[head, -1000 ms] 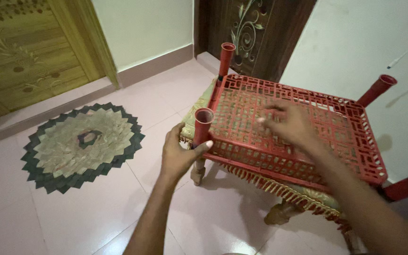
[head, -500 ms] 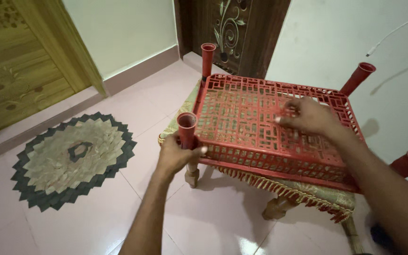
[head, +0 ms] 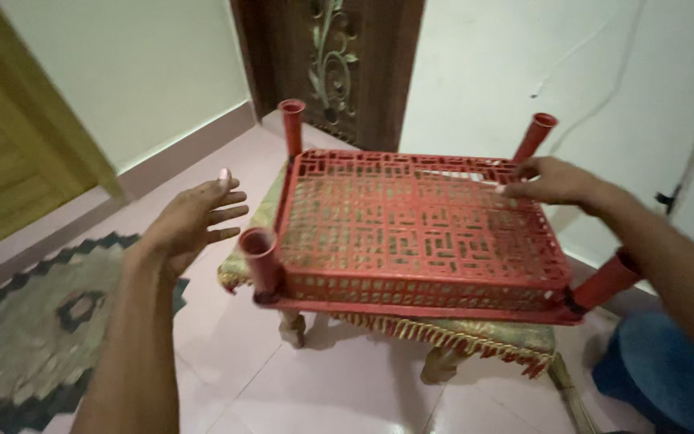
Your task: The person removes the red cylindrical plastic legs from a lattice plastic table top one at a time by twisting and pulling them off, places the detached legs inside the basket, then reattaches the legs to the table corners by pushing them back on by hand.
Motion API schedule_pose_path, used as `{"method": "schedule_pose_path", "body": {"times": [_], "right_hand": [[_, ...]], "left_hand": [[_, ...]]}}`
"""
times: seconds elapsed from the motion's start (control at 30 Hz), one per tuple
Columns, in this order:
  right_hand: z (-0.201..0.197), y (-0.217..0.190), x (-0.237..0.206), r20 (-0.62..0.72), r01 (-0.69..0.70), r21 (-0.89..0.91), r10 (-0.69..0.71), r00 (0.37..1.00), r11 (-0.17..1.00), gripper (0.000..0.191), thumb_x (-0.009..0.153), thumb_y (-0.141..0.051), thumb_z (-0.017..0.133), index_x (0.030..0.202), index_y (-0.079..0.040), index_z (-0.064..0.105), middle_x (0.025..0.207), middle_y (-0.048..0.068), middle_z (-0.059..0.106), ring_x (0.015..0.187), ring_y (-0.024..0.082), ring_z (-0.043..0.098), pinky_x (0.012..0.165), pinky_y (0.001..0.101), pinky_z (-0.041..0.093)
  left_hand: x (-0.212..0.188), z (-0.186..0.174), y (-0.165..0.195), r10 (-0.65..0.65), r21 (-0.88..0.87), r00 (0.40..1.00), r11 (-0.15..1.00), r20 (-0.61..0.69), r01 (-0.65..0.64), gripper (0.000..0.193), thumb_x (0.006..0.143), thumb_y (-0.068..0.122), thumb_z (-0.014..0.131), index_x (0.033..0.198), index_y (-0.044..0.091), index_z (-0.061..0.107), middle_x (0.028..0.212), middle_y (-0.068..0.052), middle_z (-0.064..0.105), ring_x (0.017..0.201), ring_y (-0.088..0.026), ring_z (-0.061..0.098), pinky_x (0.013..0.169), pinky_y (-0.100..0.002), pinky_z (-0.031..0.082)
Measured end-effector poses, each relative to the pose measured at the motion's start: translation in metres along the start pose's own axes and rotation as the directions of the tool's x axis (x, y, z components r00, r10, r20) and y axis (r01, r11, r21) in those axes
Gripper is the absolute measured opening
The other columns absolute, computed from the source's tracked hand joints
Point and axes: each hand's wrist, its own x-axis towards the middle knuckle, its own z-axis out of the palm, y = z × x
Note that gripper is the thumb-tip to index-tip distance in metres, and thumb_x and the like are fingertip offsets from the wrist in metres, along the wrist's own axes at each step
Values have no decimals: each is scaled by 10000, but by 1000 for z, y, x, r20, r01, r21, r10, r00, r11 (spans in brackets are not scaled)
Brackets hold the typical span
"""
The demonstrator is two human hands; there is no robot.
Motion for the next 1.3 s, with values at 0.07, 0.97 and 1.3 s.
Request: {"method": "schedule_pose_path", "body": {"times": [0.07, 0.97, 1.3], "right_hand": [[6, 4, -2, -6, 37, 79, -37, 999, 996, 822, 762, -519, 820, 1346, 20, 609, 1271, 216, 688, 1173, 350, 680, 996, 457, 549], [-6, 30, -18, 188, -250, 329, 196, 962, 911, 573, 891, -480, 734, 1115, 43, 672, 1008, 221, 741, 860, 323, 750, 704, 448, 656], [-89, -5, -47, -144, 66, 843, 107, 984, 533, 691, 1058, -530, 174, 1481, -12, 352, 1418, 231, 517, 1256, 389, 584, 1037, 518, 529]], "left_hand": [[15, 11, 11, -37, 90, 999, 995, 32, 33, 739, 941, 498, 578, 1465, -6, 449, 1445, -211, 568, 1332, -315, 580, 1041, -470, 526], [75, 79, 31, -85, 568, 996, 821, 20, 59, 270, 789, 87, 815, 1038, -10, 775, 930, -147, 782, 766, -242, 727, 696, -404, 640], [58, 70, 121, 289, 245, 957, 928, -3, -280, 330, 998, 206, 529, 1278, 76, 647, 1103, -76, 746, 1144, -204, 660, 1001, -433, 474]]}}
